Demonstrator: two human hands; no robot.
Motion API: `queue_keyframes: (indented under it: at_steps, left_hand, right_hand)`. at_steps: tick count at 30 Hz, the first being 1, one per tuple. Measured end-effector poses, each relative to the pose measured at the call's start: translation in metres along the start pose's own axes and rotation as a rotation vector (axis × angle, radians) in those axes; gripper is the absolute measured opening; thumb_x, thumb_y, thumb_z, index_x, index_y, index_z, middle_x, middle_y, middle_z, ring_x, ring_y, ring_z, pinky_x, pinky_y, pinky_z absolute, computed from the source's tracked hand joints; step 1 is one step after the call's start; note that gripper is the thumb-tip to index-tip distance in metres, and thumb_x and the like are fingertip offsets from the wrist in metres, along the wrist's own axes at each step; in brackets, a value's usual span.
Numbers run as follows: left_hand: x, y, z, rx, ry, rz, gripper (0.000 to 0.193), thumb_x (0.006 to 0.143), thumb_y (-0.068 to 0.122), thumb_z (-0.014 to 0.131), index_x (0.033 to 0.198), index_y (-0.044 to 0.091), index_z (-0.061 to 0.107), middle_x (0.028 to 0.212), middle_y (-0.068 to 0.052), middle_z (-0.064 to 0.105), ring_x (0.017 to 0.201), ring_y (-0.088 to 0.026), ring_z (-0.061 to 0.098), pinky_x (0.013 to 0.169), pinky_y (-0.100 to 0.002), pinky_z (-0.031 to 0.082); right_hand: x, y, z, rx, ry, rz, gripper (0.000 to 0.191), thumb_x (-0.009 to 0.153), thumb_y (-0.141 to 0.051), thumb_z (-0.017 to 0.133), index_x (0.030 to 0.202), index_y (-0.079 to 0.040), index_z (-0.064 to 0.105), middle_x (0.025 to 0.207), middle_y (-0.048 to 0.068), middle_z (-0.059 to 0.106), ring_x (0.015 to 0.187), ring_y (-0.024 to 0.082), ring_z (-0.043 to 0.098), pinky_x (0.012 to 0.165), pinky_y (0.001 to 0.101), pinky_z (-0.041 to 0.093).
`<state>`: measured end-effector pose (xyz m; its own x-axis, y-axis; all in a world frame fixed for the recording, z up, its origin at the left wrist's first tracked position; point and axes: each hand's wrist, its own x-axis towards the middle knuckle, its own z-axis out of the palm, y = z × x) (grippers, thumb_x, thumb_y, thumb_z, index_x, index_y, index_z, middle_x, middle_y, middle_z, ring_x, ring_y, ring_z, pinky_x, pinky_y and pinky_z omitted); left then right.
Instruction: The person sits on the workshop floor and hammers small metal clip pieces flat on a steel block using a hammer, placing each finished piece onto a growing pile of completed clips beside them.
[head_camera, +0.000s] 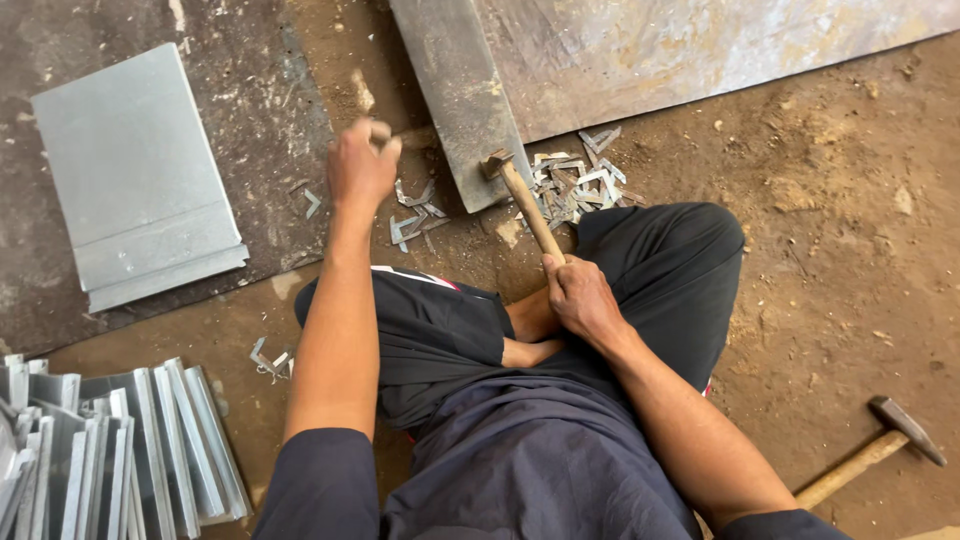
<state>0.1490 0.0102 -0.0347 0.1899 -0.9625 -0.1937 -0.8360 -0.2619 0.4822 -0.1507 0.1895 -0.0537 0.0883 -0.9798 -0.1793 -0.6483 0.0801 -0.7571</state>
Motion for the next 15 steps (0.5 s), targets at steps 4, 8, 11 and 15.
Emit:
queue_keyframes:
  at_steps: [4,8,11,15]
  left_hand:
    - [-0.012,-0.046,0.038,0.189,-0.146,-0.025,0.026,0.082,0.009,0.073,0.105,0.021,0.076,0.112,-0.014,0.073,0.103,-0.036,0.068,0.087,-0.048,0.054]
    - [-0.01,-0.059,0.07,0.377,-0.259,0.031,0.034,0.086,0.0,0.065,0.108,0.022,0.076,0.117,-0.016,0.071,0.115,-0.036,0.065,0.1,-0.051,0.048]
    - [-0.004,-0.055,0.075,0.434,-0.18,0.104,0.023,0.096,0.01,0.061,0.113,0.016,0.076,0.12,-0.02,0.067,0.118,-0.041,0.059,0.097,-0.056,0.045]
    - [-0.003,-0.047,0.075,0.515,-0.265,0.11,0.022,0.094,0.009,0.062,0.111,0.011,0.076,0.126,-0.018,0.066,0.124,-0.037,0.058,0.101,-0.053,0.045]
  right_hand:
    - [0.005,-0.003,0.001,0.02,-0.01,-0.04,0.053,0.108,-0.025,0.05,0.067,0.008,0.056,0.08,0.026,0.061,0.07,0.048,0.06,0.064,0.0528,0.045]
    - [0.006,-0.006,-0.001,0.015,-0.01,-0.081,0.054,0.108,-0.024,0.05,0.065,0.009,0.053,0.076,0.027,0.059,0.066,0.047,0.059,0.063,0.0523,0.044]
    - [0.005,-0.003,-0.003,0.028,-0.014,-0.055,0.054,0.108,-0.024,0.05,0.065,0.009,0.052,0.074,0.027,0.058,0.063,0.046,0.058,0.062,0.052,0.043]
    - [0.003,0.002,-0.005,0.057,0.005,-0.042,0.053,0.108,-0.024,0.05,0.067,0.01,0.052,0.074,0.027,0.057,0.063,0.046,0.057,0.06,0.0509,0.043]
